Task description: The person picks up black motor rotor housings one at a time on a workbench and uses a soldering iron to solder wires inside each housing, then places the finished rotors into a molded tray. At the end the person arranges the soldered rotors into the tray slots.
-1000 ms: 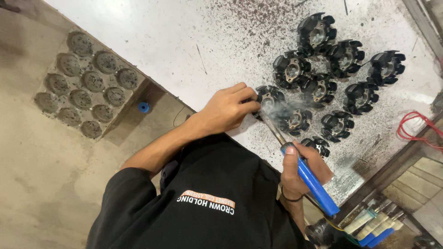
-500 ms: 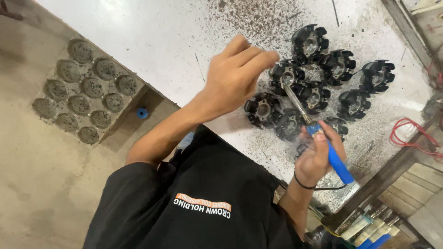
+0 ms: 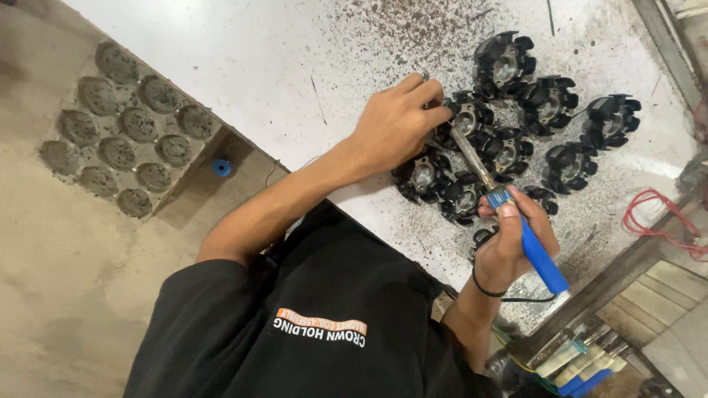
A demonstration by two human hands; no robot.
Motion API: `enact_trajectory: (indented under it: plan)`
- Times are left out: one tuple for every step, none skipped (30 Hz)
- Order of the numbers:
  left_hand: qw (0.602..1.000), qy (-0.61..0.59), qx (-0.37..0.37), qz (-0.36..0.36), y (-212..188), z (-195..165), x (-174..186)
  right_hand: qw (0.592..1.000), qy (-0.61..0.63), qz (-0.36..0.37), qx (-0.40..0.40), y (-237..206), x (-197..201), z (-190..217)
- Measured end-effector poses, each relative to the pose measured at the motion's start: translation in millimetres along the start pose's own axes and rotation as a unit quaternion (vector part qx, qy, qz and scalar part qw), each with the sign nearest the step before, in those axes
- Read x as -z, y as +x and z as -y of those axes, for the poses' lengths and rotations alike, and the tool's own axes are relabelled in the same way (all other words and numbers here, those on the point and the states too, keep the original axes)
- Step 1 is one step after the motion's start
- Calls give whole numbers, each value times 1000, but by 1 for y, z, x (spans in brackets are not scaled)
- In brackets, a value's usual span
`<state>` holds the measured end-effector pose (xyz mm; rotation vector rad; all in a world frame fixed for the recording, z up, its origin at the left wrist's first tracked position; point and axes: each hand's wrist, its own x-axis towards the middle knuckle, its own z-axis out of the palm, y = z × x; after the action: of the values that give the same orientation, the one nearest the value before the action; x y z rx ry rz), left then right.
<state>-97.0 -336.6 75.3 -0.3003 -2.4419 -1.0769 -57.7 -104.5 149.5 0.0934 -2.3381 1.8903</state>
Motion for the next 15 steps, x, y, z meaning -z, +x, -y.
enact_trajectory:
  plan:
    - [1000, -3, -5, 2, -1, 0, 1, 1000, -29, 11, -1, 0, -1, 6]
    - [1000, -1, -5, 4, -1, 0, 2, 998, -57, 22, -2, 1, -1, 12]
    - [1000, 2, -6, 6, -1, 0, 3, 996, -85, 33, -3, 2, -1, 18]
    - [1000, 5, -6, 9, -1, 0, 4, 995, -90, 34, -2, 3, -3, 22]
    - [1000, 11, -12, 11, -1, 0, 5, 995, -94, 35, -1, 4, -4, 25]
    - [1000, 16, -16, 12, -1, 0, 6, 994, -99, 37, -1, 5, -5, 27]
    - [999, 23, -20, 13, -1, 0, 6, 994, -98, 39, -3, 5, -5, 29]
    - [999, 25, -28, 9, -1, 1, 6, 995, -95, 41, -3, 6, -6, 30]
    - [999, 27, -37, 7, -2, 1, 6, 995, -94, 43, -3, 7, -6, 31]
    - [999, 26, -45, 5, -3, 2, 6, 995, -93, 40, -7, 7, -7, 31]
    - [998, 26, -48, 8, -4, 2, 5, 995, -91, 36, -12, 7, -7, 31]
    - [998, 27, -51, 10, -5, 3, 3, 995, -88, 32, -16, 8, -8, 31]
    - [998, 27, -55, 12, -6, 3, 2, 996, -86, 35, -14, 8, -8, 32]
    - [998, 26, -53, 9, -6, 3, -1, 996, -85, 38, -13, 7, -9, 32]
    - [998, 25, -53, 6, -5, 2, -3, 996, -83, 40, -11, 7, -9, 33]
